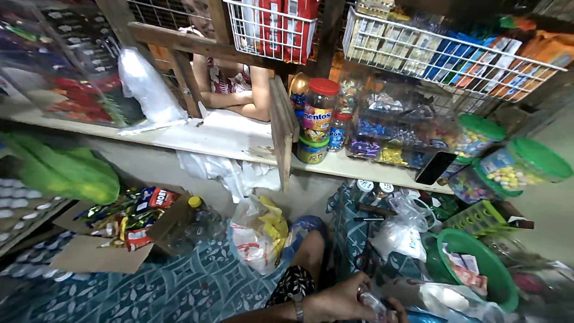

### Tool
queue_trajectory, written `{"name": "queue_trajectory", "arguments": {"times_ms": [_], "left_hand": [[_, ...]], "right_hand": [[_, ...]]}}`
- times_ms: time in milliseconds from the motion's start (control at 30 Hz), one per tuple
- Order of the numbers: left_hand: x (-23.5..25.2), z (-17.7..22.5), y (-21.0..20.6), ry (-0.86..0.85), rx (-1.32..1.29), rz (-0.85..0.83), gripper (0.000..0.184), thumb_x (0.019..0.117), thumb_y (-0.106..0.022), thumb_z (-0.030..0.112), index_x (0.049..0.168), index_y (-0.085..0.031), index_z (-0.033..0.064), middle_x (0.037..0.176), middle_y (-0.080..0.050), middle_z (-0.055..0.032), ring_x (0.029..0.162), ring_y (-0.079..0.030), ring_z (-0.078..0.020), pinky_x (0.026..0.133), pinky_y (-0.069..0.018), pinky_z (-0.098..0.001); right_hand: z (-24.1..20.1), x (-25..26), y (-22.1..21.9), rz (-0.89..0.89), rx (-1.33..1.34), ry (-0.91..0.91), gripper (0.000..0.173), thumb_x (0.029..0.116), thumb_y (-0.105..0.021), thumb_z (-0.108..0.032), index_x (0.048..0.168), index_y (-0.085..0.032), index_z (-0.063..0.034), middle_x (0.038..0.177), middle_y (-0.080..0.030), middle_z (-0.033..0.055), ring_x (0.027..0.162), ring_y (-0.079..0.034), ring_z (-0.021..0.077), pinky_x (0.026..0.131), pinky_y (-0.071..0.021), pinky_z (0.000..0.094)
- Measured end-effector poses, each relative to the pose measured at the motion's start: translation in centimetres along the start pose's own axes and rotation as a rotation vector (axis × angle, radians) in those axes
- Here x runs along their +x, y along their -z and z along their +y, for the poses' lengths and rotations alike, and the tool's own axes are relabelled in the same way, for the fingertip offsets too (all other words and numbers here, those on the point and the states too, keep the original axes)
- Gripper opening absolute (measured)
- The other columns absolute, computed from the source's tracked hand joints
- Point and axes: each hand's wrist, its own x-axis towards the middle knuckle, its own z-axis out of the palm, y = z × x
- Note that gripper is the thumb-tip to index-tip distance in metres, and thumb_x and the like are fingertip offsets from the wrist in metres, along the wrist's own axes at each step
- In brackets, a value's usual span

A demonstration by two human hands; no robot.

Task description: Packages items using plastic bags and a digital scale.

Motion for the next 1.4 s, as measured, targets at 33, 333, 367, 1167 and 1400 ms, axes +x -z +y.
{"name": "queue_trajectory", "arguments": {"times_ms": [33, 333, 367, 1167, 1400], "left_hand": [[0.2, 0.2, -0.2, -0.034, 0.139, 0.014, 0.054, 0.0896, -0.071, 0.005, 0.135, -0.043, -0.0056, 0.102, -0.061, -0.0160, 0.086, -0.061, -0.0189, 0.080, -0.0537, -0.0369], [1.9, 0.2, -1.1, -0.113, 0.597, 0.086, 0.037, 0.0949, -0.062, 0.000, 0.131, -0.057, -0.0052, 0.122, -0.063, -0.0269, 0.107, -0.066, -0.0378, 0.093, -0.0542, -0.0516], [1.9, 0.0, -0.9, -0.125, 0.450, 0.101, 0.036, 0.0963, -0.061, 0.001, 0.131, -0.055, -0.0074, 0.113, -0.066, -0.0247, 0.099, -0.067, -0.0319, 0.089, -0.0556, -0.0461], [3.7, -1.3, -1.9, -0.978, 0.980, 0.288, 0.016, 0.0786, -0.074, -0.002, 0.084, -0.080, 0.0122, 0.112, -0.073, -0.0146, 0.104, -0.068, -0.0330, 0.090, -0.0569, -0.0444], [4.2, 0.1, -0.4, -0.769, 0.776, 0.464, 0.018, 0.0904, -0.065, 0.001, 0.102, -0.078, -0.0041, 0.120, -0.073, -0.0182, 0.110, -0.071, -0.0253, 0.097, -0.0558, -0.0357]], "right_hand": [[-0.2, 0.1, -0.2, 0.002, 0.103, -0.014, 0.029, 0.1068, -0.039, -0.011, 0.134, -0.042, -0.0037, 0.102, -0.065, -0.0101, 0.094, -0.066, -0.0011, 0.092, -0.0555, 0.0251], [-0.9, 0.1, -0.4, 0.027, 0.248, 0.057, 0.047, 0.0925, -0.071, -0.021, 0.131, -0.044, -0.0138, 0.101, -0.073, -0.0103, 0.091, -0.070, 0.0043, 0.088, -0.0591, 0.0287], [-1.1, 0.1, -0.5, 0.064, 0.143, 0.062, 0.044, 0.0921, -0.065, -0.009, 0.130, -0.043, -0.0090, 0.098, -0.071, -0.0104, 0.086, -0.069, 0.0016, 0.084, -0.0595, 0.0262], [-3.1, 4.2, -0.9, 0.363, -0.644, 0.269, 0.073, 0.0808, -0.072, -0.008, 0.144, -0.042, 0.0137, 0.121, -0.063, 0.0282, 0.104, -0.065, 0.0303, 0.089, -0.0559, 0.0435], [-7.7, 1.6, 0.5, 0.152, -0.372, 0.273, 0.086, 0.0912, -0.070, -0.030, 0.155, -0.027, 0.0080, 0.153, -0.045, 0.0233, 0.136, -0.053, 0.0221, 0.107, -0.0498, 0.0337]]}}
